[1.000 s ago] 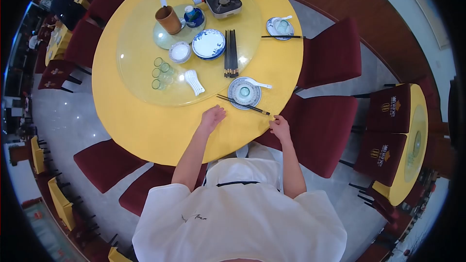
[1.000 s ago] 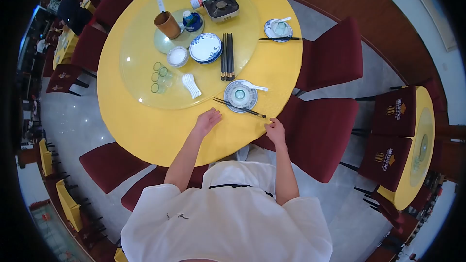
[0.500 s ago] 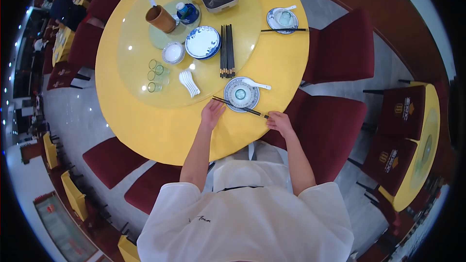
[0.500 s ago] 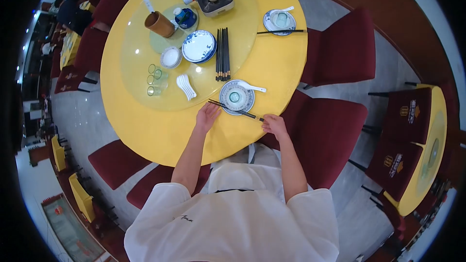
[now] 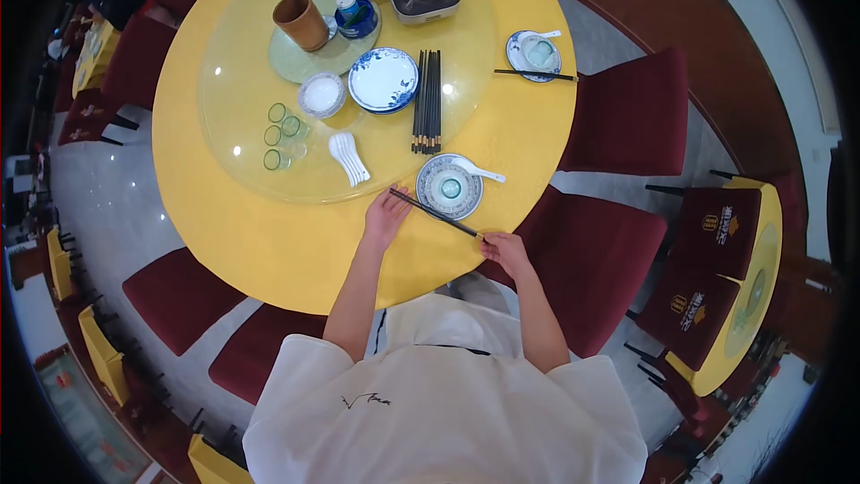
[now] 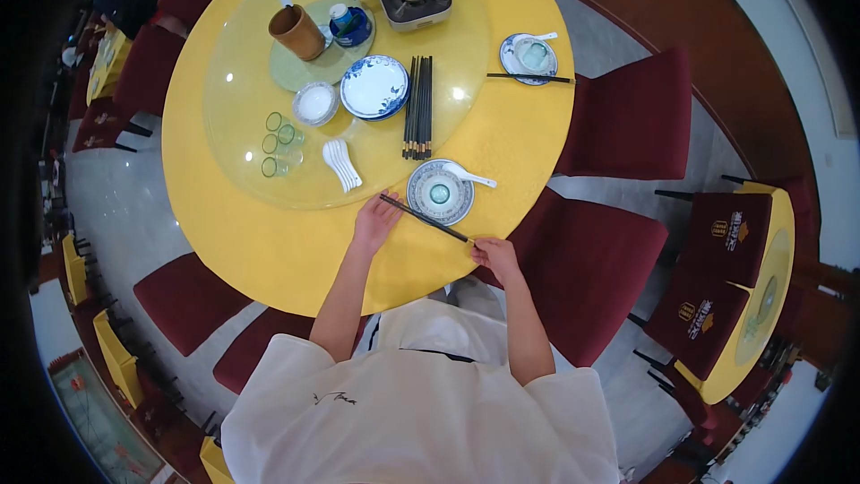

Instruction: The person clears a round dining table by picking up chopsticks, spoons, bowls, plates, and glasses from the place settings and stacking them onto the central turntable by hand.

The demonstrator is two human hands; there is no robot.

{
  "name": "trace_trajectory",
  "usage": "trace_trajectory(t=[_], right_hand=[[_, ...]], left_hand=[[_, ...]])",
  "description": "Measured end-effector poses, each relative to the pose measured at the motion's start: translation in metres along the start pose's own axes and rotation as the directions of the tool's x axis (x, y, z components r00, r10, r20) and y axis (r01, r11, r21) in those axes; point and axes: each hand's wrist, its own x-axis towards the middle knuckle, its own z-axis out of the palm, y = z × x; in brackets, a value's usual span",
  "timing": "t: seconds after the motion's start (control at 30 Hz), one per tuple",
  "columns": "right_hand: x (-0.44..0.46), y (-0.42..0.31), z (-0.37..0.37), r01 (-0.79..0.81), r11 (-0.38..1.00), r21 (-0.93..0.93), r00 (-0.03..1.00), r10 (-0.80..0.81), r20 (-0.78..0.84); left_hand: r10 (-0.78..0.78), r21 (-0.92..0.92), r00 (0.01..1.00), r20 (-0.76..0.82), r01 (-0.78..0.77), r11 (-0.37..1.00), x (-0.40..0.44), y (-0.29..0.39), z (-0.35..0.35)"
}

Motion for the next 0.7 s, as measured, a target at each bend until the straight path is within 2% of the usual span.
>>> trace_trajectory(t=[0.13, 0.23, 0.33, 0.37, 0.47, 0.63, 0.67, 0.7], right_hand=[[-0.020, 0.006, 0.018, -0.072, 0.985, -0.156, 0.989, 0.091, 0.118], [-0.040, 0.001, 0.044, -0.001, 0.937, -0.350, 0.963, 0.095, 0.251], [-0.051, -0.012, 0.074, 0.052, 0.916, -0.398, 0.914, 0.117, 0.389], [-0.053, -0.017, 0.083, 0.064, 0.911, -0.408, 0.898, 0.126, 0.421], [-0.050, -0.029, 0.101, 0.004, 0.979, -0.203, 0.877, 0.094, 0.470], [-0.038, -0.073, 0.125, 0.086, 0.996, 0.002, 0.918, -0.080, 0.388], [-0.034, -0.083, 0.132, 0.109, 0.994, 0.012, 0.929, -0.106, 0.355], [-0.030, -0.092, 0.139, 0.134, 0.991, 0.023, 0.938, -0.134, 0.320]], left_hand=[[0.015, 0.048, 0.999, -0.041, -0.013, 0.999, -0.025, 0.016, -0.001], [0.022, 0.043, 1.000, -0.005, -0.022, 0.999, -0.048, 0.027, 0.010], [0.007, 0.086, 0.999, 0.046, -0.011, 0.996, -0.064, 0.039, 0.029], [0.011, 0.158, 0.998, 0.069, -0.022, 0.987, -0.067, 0.041, 0.037], [-0.009, 0.362, 0.987, 0.161, -0.050, 0.931, -0.072, 0.043, 0.066], [-0.120, 0.577, 0.955, 0.271, -0.061, 0.815, -0.059, 0.036, 0.097], [-0.057, 0.560, 0.963, 0.264, -0.104, 0.822, -0.046, 0.032, 0.101], [0.002, 0.641, 0.962, 0.274, -0.184, 0.746, -0.030, 0.030, 0.102]])
